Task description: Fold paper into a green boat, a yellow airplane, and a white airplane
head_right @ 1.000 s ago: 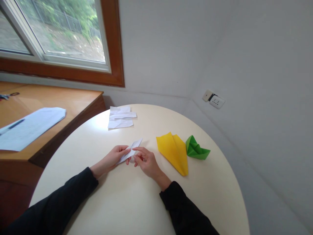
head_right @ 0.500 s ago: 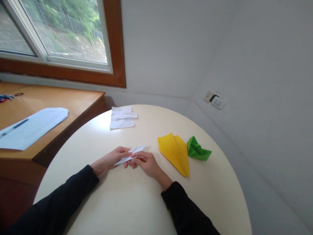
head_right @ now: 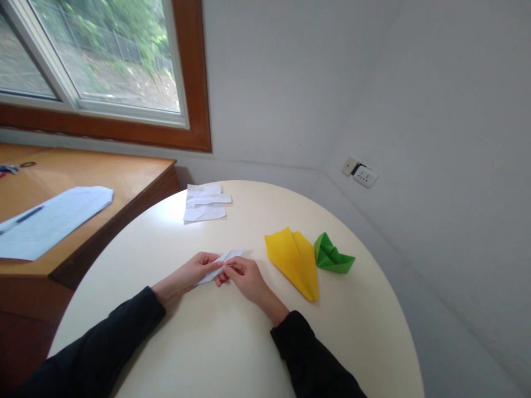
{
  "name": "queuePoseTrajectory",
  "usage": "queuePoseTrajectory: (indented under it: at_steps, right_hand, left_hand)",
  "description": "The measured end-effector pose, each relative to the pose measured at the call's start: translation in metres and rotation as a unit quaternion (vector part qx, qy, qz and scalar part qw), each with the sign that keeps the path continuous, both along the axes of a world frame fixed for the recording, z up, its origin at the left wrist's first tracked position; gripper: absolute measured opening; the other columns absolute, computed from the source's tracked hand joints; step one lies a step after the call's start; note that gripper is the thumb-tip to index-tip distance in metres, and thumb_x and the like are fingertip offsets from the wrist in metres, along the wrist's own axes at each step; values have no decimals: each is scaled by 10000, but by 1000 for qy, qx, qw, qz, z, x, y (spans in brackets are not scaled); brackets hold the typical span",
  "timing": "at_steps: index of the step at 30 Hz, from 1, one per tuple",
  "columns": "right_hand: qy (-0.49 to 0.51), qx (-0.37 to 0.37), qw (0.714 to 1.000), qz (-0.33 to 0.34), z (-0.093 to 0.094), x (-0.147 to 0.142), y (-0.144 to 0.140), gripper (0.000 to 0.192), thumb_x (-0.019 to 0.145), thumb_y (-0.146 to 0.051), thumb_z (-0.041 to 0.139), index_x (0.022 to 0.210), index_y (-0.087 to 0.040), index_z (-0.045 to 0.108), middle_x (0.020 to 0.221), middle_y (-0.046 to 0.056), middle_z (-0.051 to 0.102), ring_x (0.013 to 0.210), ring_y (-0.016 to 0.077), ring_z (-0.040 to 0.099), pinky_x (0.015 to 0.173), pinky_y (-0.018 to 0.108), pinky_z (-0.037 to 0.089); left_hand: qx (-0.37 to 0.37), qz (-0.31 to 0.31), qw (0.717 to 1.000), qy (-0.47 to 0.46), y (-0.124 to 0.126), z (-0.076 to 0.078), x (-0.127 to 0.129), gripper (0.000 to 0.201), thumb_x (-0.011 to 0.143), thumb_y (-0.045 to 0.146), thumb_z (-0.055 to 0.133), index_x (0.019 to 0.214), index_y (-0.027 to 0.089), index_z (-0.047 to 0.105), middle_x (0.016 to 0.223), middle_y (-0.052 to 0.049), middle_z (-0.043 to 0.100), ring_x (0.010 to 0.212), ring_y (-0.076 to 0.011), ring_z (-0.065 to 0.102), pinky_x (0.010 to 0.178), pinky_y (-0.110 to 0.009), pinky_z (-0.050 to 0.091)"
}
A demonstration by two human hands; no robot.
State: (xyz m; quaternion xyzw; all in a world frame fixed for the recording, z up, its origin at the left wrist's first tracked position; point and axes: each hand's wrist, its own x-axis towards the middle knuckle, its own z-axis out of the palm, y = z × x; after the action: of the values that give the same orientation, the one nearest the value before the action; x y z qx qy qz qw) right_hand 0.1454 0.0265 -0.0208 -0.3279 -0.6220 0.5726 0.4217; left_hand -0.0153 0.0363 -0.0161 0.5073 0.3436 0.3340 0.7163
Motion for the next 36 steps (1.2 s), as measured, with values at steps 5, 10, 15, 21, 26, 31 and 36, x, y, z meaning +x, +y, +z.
queuePoseTrajectory:
  at_steps: [5,10,15,21,26,31,36]
  right_hand:
    - [17,-11,999,-25,-6,-1,0,250,750,-412,635,701,-186,542,556,-31,570,534,129,591,544,269,463]
    - [23,-14,999,-27,-8,-1,1,252,740,-410,645,704,-185,537,553,-32,567,522,125,585,523,262,452]
    - [39,-22,999,-26,-9,-1,2,232,752,-373,642,706,-183,518,541,-38,552,505,120,570,511,255,427]
    - [46,-34,998,-31,-7,-2,1,232,751,-373,640,713,-194,497,517,-54,533,488,118,569,500,254,421]
    - [41,-31,998,-45,-8,-2,1,210,749,-353,628,710,-196,493,499,-57,537,464,111,561,480,247,423]
    - [42,-26,998,-50,-14,0,3,178,740,-320,626,739,-199,494,495,-59,552,465,116,564,475,250,430]
    - [20,-16,998,-59,-15,1,3,134,752,-288,600,745,-194,504,516,-49,571,473,110,558,480,239,430]
  left_hand:
    - [18,-6,1000,13,-1,2,2,348,701,445,668,679,98,649,630,-46,653,549,-126,585,593,-251,467]
    - [20,-5,1000,17,0,1,3,345,712,440,657,675,98,646,626,-47,654,550,-135,590,600,-259,468]
    - [26,-6,999,21,1,-3,2,333,758,428,616,711,100,651,663,-54,672,581,-143,607,626,-263,472]
    - [56,-16,998,34,2,-5,1,335,796,426,581,740,102,642,685,-53,666,604,-144,612,633,-258,478]
    - [79,-20,995,50,2,-5,1,355,822,447,538,752,111,630,698,-52,661,621,-144,609,650,-260,476]
    - [112,-38,991,66,2,-2,1,329,795,439,581,806,115,634,722,-52,657,645,-151,611,652,-260,484]
    - [120,-48,989,69,3,-2,1,296,788,409,600,817,116,635,733,-47,655,634,-138,609,646,-250,487]
